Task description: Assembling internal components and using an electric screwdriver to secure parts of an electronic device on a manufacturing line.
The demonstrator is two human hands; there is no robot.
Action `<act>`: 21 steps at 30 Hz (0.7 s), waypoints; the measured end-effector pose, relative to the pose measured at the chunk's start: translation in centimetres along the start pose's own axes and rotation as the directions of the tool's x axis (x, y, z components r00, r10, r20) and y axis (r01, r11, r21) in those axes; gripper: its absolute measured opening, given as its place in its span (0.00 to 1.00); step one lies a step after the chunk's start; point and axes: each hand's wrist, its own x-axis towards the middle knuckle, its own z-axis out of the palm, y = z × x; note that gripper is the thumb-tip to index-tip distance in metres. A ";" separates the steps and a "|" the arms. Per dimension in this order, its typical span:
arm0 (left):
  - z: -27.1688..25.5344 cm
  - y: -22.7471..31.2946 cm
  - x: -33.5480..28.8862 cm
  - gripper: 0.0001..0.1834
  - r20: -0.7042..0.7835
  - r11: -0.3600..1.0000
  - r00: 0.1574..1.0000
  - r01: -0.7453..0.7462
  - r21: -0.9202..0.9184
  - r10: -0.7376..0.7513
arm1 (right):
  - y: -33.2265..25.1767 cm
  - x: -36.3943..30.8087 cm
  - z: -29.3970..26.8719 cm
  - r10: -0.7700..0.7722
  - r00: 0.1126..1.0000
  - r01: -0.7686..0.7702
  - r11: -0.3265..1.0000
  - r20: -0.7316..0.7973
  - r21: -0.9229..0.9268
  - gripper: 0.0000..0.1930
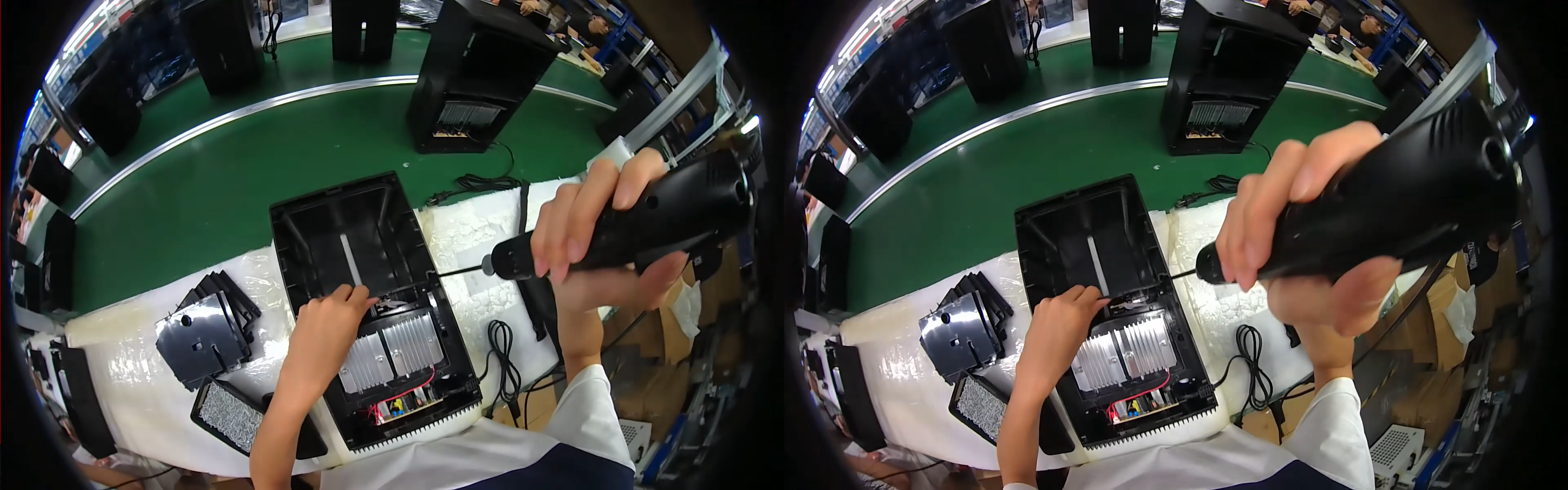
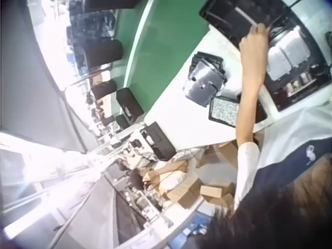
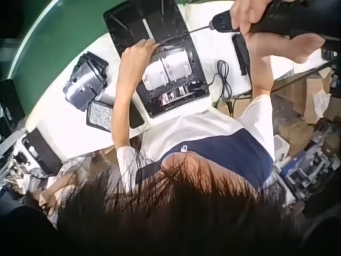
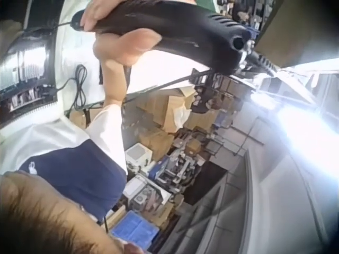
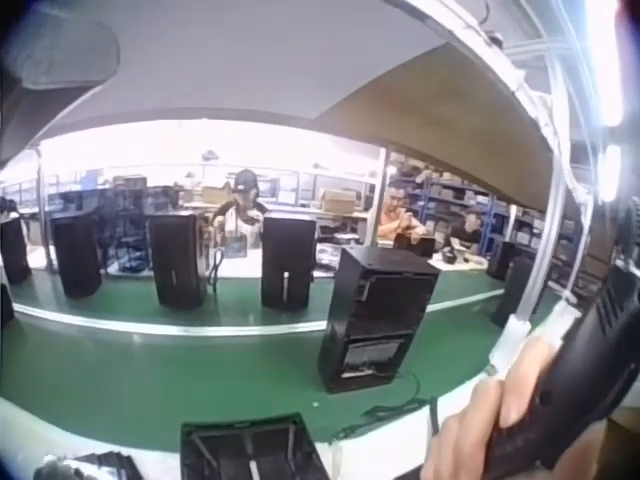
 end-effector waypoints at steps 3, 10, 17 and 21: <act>-0.3 -0.2 0.1 0.11 0.012 0.999 0.999 0.052 0.006 -0.052 | 2.4 -0.5 0.6 0.053 0.998 -0.051 0.997 0.024 -0.049 0.29; -0.3 -0.2 0.3 0.11 0.058 0.992 0.990 0.127 0.004 -0.127 | 4.7 -2.8 1.5 0.321 0.947 -0.322 0.938 -0.029 -0.129 0.36; 0.0 -0.2 0.3 0.10 0.053 0.994 0.993 0.106 -0.002 -0.106 | 5.4 -2.9 1.1 0.315 0.949 -0.311 0.943 0.019 -0.118 0.36; 0.1 -0.2 0.3 0.10 0.049 0.994 0.993 0.105 0.006 -0.105 | 6.2 -3.1 0.9 0.278 0.961 -0.277 0.954 -0.004 -0.113 0.36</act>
